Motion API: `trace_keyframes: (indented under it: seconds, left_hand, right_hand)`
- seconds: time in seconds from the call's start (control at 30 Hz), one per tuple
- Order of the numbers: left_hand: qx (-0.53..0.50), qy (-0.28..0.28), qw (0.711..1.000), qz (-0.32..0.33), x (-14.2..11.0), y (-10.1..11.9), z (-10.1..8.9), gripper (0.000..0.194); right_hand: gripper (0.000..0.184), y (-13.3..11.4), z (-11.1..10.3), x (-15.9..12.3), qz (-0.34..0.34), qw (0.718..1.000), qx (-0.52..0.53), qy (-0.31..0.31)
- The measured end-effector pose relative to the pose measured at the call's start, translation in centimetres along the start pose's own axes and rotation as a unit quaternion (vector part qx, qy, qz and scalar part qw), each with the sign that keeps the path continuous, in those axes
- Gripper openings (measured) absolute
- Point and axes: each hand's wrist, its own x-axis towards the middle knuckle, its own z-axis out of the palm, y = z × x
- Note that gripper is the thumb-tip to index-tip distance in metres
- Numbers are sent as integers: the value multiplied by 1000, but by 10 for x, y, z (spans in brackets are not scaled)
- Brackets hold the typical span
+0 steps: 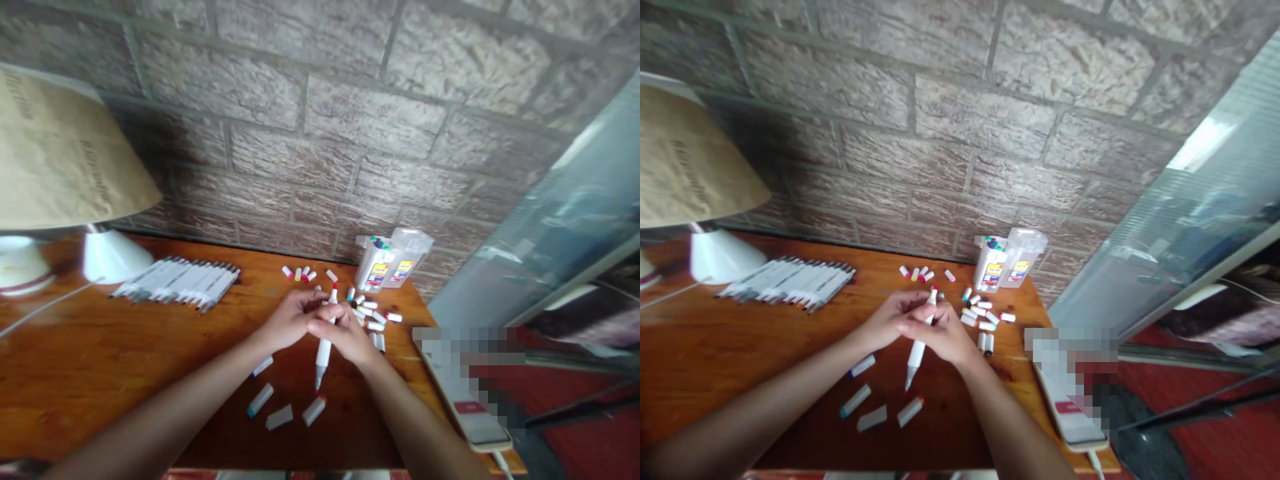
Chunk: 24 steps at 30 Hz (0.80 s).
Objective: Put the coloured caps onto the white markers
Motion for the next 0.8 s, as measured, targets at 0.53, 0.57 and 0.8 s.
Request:
trace_keyframes:
  seconds: [0.53, 0.57, 0.8]
  left_hand:
    - [-48, 5, 998, -43, 2, 8, -8, 30]
    - [-55, -1, 997, -50, 2, 7, -9, 31]
    - [-106, -32, 991, -79, 5, -3, -16, 45]
  right_hand:
    - [43, 23, -2, 0, 29, 996, 83, 23]
    - [46, 26, -1, -1, 36, 994, 97, 27]
    - [66, 19, 3, 1, 56, 981, 187, -23]
